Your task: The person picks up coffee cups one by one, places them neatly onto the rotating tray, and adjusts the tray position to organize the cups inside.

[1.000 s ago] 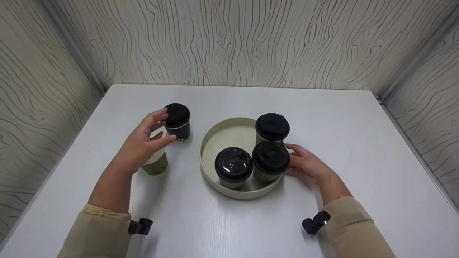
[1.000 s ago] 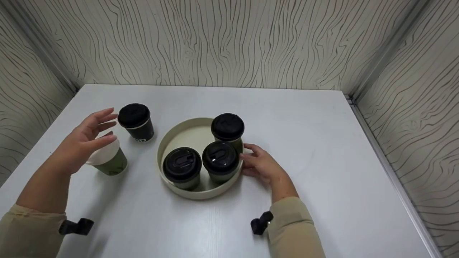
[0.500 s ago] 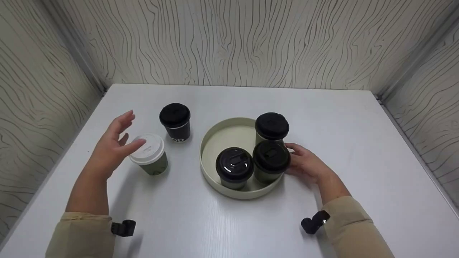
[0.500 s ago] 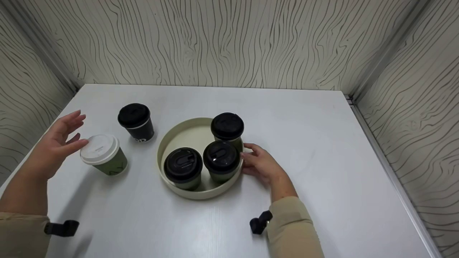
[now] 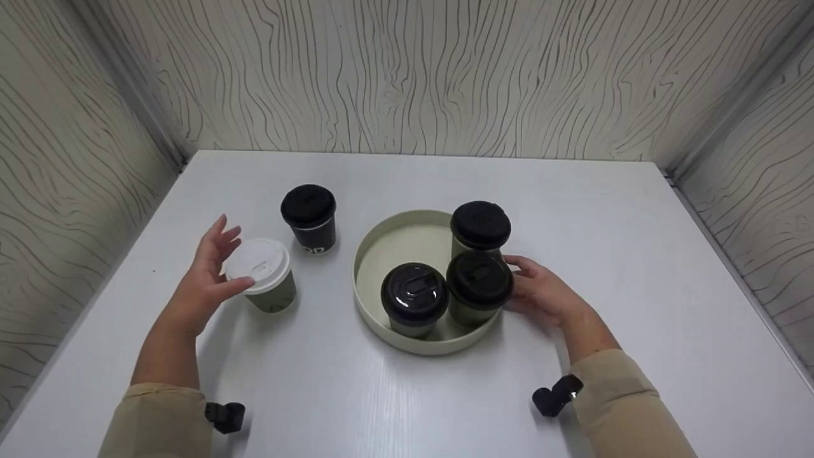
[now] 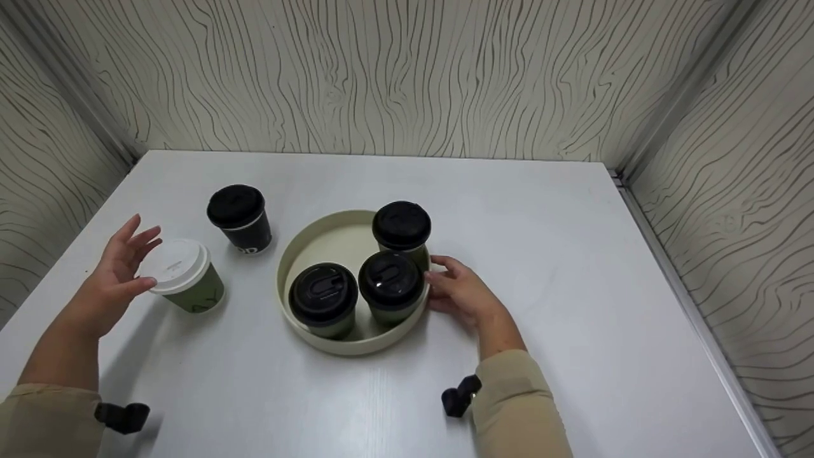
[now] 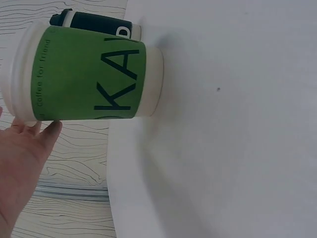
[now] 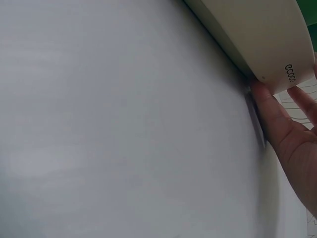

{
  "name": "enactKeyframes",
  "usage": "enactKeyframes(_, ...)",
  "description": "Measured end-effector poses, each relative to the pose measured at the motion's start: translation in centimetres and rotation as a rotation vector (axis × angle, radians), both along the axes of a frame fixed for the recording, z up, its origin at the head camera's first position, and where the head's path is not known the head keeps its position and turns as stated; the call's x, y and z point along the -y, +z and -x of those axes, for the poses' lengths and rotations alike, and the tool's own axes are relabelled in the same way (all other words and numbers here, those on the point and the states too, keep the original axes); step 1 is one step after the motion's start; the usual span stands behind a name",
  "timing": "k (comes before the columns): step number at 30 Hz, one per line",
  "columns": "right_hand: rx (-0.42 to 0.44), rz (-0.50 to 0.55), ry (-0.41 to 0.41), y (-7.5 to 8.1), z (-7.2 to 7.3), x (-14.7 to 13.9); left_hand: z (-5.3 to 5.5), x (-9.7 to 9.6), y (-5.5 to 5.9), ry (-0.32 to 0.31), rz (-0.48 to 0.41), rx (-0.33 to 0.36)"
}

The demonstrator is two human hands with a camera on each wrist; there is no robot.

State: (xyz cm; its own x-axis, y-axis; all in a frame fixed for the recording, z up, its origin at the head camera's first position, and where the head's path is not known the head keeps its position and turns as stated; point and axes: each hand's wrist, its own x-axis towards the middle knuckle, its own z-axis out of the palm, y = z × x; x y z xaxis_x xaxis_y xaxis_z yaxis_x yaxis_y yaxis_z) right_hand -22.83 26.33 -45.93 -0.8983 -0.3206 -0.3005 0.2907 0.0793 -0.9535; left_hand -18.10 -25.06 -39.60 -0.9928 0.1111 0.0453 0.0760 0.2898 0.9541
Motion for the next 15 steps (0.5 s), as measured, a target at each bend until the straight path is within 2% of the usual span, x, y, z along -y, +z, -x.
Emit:
enactKeyframes(9, 0.027, 0.011, 0.003, 0.0, 0.0, 0.1, -0.3, 0.2, -1.7, 0.013, -0.034, -0.014)
enactKeyframes(15, 0.035, 0.011, -0.003, 0.0, 0.1, 0.1, -0.5, 0.5, -2.6, 0.035, -0.028, 0.01)
